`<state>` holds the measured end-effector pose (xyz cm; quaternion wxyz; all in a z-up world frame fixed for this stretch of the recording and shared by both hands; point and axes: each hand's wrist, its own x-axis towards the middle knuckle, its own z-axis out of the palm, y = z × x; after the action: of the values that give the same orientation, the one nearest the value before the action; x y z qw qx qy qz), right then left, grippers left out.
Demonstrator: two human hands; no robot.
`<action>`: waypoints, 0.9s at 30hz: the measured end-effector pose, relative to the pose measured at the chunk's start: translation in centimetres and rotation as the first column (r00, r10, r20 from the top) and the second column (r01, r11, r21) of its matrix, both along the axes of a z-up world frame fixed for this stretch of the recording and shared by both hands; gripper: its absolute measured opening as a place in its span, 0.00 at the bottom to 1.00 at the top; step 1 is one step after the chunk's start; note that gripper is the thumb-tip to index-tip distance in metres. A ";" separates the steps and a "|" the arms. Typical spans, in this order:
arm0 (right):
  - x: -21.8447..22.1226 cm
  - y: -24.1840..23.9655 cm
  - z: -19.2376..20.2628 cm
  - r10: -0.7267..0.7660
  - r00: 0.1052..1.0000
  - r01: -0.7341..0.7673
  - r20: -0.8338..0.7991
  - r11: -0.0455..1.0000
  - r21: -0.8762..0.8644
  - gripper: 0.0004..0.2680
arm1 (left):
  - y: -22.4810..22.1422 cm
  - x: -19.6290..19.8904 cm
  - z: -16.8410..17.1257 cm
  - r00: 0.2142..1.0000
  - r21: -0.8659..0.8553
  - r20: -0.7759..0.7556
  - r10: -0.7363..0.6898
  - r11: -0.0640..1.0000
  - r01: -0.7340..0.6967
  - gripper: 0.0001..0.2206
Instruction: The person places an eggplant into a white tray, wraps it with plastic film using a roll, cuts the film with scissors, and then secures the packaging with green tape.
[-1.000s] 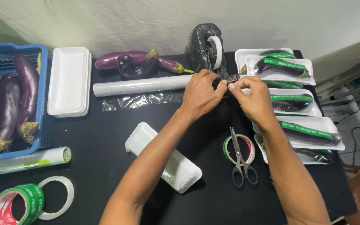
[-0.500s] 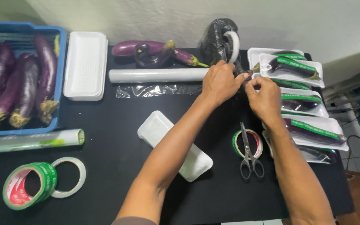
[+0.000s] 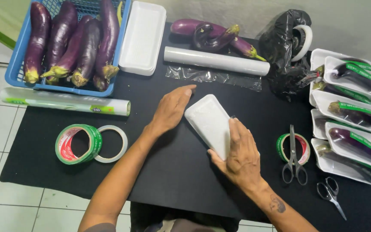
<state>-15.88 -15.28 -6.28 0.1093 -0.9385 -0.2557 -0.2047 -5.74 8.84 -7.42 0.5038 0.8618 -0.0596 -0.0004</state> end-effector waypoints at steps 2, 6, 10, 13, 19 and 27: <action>0.5 -0.5 0.5 -0.037 0.948 0.111 -0.316 0.969 0.219 0.39 | 0.7 -0.8 0.8 0.984 -0.318 -0.086 -0.157 0.940 0.122 0.27; 1.3 -1.1 1.2 -0.027 0.884 0.198 -0.467 0.926 0.322 0.44 | -1.1 -1.2 -1.4 0.905 -0.773 -0.160 -0.395 0.620 0.134 0.52; 0.8 -0.6 1.2 0.095 0.821 0.221 -0.562 0.857 0.466 0.47 | -2.8 -2.3 0.6 0.794 -0.811 -0.181 -0.581 0.545 0.214 0.62; 1.2 -0.9 2.3 0.155 0.790 0.228 -0.593 0.824 0.519 0.43 | -3.2 -2.0 0.3 0.765 -0.836 -0.169 -0.621 0.502 0.223 0.58; 4.9 -1.6 10.8 0.219 0.809 0.111 -0.546 0.855 0.507 0.07 | -4.1 -2.2 1.3 0.805 -0.760 -0.131 -0.579 0.580 0.293 0.56; 8.5 3.5 16.7 0.056 0.670 -0.063 -0.740 0.998 0.019 0.07 | -5.1 -3.3 4.4 0.823 -0.671 -0.092 -0.560 0.645 0.364 0.56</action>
<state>-7.42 -11.82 10.40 0.2064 -0.9326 -0.2208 0.1972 -9.03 3.77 -2.99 0.7462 0.5882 -0.2020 -0.2375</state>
